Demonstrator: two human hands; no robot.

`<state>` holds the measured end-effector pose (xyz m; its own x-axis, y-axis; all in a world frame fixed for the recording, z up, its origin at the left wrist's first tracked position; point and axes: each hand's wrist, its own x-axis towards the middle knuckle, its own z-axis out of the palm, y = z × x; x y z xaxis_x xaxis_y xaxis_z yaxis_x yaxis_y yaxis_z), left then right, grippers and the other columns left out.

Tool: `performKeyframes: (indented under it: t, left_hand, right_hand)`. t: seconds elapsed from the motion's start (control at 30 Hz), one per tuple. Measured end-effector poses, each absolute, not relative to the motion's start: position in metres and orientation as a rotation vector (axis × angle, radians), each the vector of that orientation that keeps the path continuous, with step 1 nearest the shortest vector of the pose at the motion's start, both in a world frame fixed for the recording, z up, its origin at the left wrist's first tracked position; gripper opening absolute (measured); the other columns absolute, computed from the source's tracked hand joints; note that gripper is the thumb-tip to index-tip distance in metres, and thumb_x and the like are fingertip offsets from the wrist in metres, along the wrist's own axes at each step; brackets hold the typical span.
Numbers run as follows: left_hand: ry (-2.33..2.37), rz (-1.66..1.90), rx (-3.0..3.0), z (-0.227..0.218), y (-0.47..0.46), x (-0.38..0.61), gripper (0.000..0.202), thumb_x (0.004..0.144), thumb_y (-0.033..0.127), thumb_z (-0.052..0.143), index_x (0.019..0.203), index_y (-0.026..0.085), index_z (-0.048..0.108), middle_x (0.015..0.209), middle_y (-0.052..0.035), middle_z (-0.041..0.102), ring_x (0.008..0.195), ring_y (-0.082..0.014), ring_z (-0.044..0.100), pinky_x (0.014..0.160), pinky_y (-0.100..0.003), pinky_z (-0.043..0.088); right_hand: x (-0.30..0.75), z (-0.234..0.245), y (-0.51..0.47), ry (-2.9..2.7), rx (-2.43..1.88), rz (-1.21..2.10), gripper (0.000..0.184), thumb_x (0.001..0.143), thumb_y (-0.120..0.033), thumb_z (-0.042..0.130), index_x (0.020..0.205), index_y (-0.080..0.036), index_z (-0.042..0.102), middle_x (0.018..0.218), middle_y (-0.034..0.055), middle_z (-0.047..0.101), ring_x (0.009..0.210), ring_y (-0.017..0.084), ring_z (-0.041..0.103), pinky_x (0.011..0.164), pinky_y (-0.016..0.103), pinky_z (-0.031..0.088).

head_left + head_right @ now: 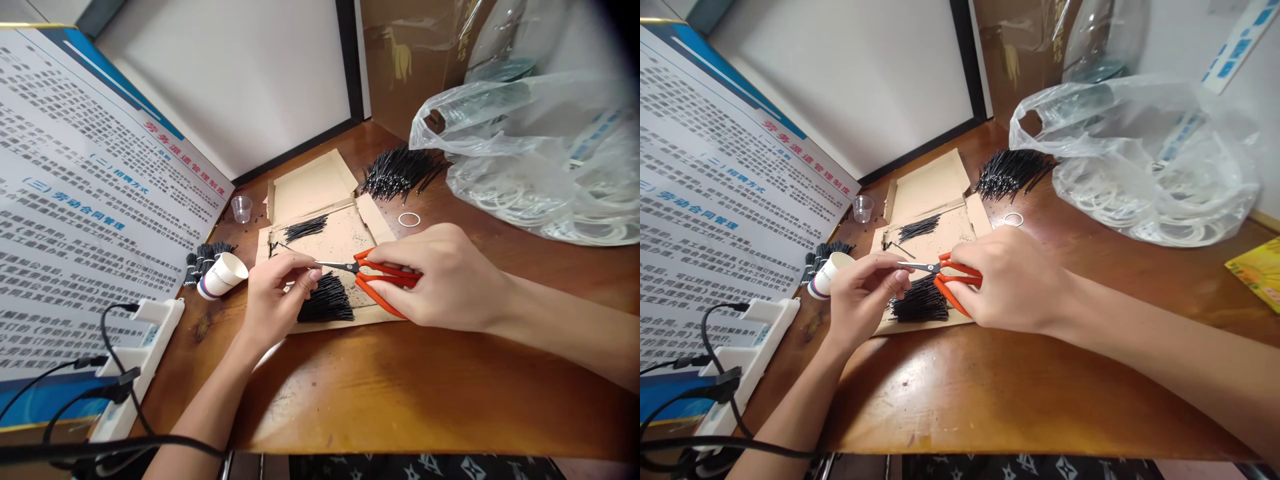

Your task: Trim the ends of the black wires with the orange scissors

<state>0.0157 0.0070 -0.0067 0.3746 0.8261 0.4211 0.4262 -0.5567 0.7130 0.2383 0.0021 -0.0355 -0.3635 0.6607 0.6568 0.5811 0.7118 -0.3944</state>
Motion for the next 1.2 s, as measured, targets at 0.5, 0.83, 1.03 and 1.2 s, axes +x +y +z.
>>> performKeyframes:
  t: [0.5,0.83,1.03,1.2]
  left_hand:
    - [1.070,1.053,2.199,-0.0071,0.0083,0.0128,0.007,0.089,0.018,0.065,0.086,0.015,0.071,0.074,-0.0045,0.066,0.056,-0.0105,0.058,0.049,-0.023,0.051]
    - [1.084,1.058,2.205,-0.0067,0.0090,0.0128,0.005,0.089,0.017,0.066,0.085,0.015,0.069,0.070,-0.0029,0.064,0.052,-0.0093,0.056,0.048,-0.023,0.049]
    - [1.093,1.042,2.187,-0.0068,0.0093,0.0129,0.006,0.089,0.018,0.065,0.084,0.015,0.069,0.070,-0.0031,0.064,0.052,-0.0092,0.056,0.049,-0.023,0.050]
    - [1.085,1.043,2.144,-0.0048,0.0079,0.0141,0.010,0.091,0.018,0.062,0.087,0.013,0.070,0.069,-0.0036,0.063,0.054,-0.0097,0.057,0.048,-0.022,0.050]
  right_hand:
    - [0.2387,-0.0364,0.0029,-2.073,-0.933,0.084,0.025,0.086,-0.025,0.055,0.068,-0.015,0.071,0.050,-0.0003,0.059,0.042,0.009,0.042,0.048,0.027,0.029]
    - [0.2384,-0.0342,0.0016,-2.096,-0.949,0.147,0.024,0.085,-0.025,0.053,0.070,-0.015,0.070,0.051,0.0008,0.059,0.044,0.010,0.046,0.048,0.028,0.029]
    - [0.2385,-0.0362,0.0024,-2.085,-0.941,0.137,0.022,0.084,-0.024,0.055,0.071,-0.014,0.070,0.051,0.0007,0.058,0.044,0.010,0.046,0.048,0.028,0.029]
    - [0.2383,-0.0388,0.0031,-2.063,-0.930,0.109,0.021,0.083,-0.024,0.055,0.072,-0.013,0.070,0.050,0.0005,0.057,0.043,0.010,0.046,0.047,0.028,0.029]
